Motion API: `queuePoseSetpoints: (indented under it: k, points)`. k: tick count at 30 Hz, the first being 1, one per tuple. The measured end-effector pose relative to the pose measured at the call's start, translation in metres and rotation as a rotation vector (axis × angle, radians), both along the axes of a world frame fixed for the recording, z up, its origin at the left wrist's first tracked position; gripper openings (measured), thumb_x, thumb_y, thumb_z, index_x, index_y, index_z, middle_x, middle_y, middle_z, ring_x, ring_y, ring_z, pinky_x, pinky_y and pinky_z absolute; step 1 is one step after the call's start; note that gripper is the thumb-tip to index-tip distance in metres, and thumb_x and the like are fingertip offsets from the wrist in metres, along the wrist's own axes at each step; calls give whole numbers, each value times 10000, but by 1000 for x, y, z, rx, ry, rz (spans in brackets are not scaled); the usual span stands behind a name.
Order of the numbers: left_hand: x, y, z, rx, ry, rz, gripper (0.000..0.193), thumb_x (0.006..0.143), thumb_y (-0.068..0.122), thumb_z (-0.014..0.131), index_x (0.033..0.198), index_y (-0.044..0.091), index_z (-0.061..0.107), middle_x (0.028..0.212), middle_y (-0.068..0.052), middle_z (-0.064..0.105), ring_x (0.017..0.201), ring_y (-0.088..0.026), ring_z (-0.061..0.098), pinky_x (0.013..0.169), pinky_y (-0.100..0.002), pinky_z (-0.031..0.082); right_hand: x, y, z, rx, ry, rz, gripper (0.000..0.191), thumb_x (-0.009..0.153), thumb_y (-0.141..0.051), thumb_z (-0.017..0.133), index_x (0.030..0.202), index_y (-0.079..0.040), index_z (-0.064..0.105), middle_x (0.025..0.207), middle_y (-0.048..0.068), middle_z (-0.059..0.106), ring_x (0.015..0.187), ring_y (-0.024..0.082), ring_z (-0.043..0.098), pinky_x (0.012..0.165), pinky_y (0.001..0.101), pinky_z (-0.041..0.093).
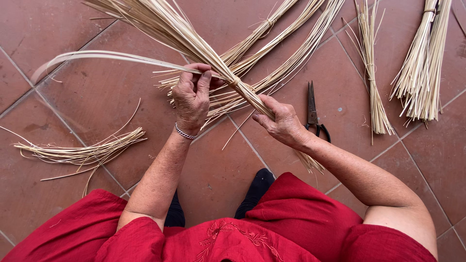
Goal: The person gathers dried straw bundles, ties them with thin strips, and trims the ends with scissors. They repeat this process to create multiple uniform bundles on a tiled floor.
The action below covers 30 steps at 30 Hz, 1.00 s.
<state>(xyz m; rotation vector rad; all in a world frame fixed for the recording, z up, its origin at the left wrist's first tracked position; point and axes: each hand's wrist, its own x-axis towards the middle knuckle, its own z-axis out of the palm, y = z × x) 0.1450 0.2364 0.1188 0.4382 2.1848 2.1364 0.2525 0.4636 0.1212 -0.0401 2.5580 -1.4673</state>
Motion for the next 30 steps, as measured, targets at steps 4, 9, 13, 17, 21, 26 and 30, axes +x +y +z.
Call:
queuePoseSetpoints:
  k: [4, 9, 13, 17, 21, 26, 30]
  points:
    - [2, 1, 3, 58, 7, 4, 107, 1110, 74, 554, 1197, 14, 571, 1023, -86, 748, 974, -157, 772, 877, -283, 686, -2, 1, 2, 24, 27, -5, 495, 967, -178, 723, 1405, -44, 535, 1005, 120, 757, 883, 166, 747, 746, 324, 607]
    - [4, 3, 4, -50, 124, -12, 85, 1105, 44, 574, 1186, 20, 578, 1011, -83, 749, 967, -151, 774, 853, -286, 656, -1, 1, 8, 56, 30, 5, 472, 964, -168, 731, 1388, -58, 556, 1015, 121, 754, 915, 182, 744, 769, 347, 595]
    - [5, 5, 1, -254, 336, 15, 78, 1077, 23, 604, 1155, 19, 598, 984, -88, 746, 930, -154, 785, 791, -271, 635, 0, -1, 11, 95, 63, -2, 504, 937, -159, 747, 1396, -67, 560, 1061, 128, 750, 947, 202, 746, 787, 357, 601]
    - [7, 6, -5, -235, 304, -14, 71, 1071, 36, 620, 1141, 27, 609, 952, -78, 756, 910, -155, 790, 769, -259, 633, 1, -2, 9, 132, 108, 8, 518, 937, -153, 749, 1409, -65, 552, 1121, 129, 739, 975, 214, 742, 826, 346, 620]
    - [4, 4, -13, -43, 101, -52, 70, 1083, 51, 598, 1149, 42, 621, 987, -80, 764, 931, -162, 794, 782, -268, 646, 3, -1, 9, 154, 128, 8, 501, 934, -141, 752, 1397, -62, 575, 1137, 131, 738, 995, 218, 739, 845, 345, 617]
    - [1, -1, -22, 77, -104, -45, 90, 1066, 47, 617, 1150, 38, 647, 961, -74, 766, 889, -140, 781, 772, -262, 659, 4, 0, 12, 107, 146, 11, 484, 943, -142, 751, 1390, -57, 585, 1160, 137, 730, 1001, 217, 735, 836, 341, 609]
    - [0, 0, -23, 102, -165, -28, 100, 1040, 50, 655, 1131, 18, 683, 942, -72, 754, 850, -108, 756, 748, -243, 675, 3, 1, 16, 77, 90, 25, 473, 949, -152, 742, 1393, -83, 595, 1112, 115, 742, 964, 184, 726, 820, 334, 604]
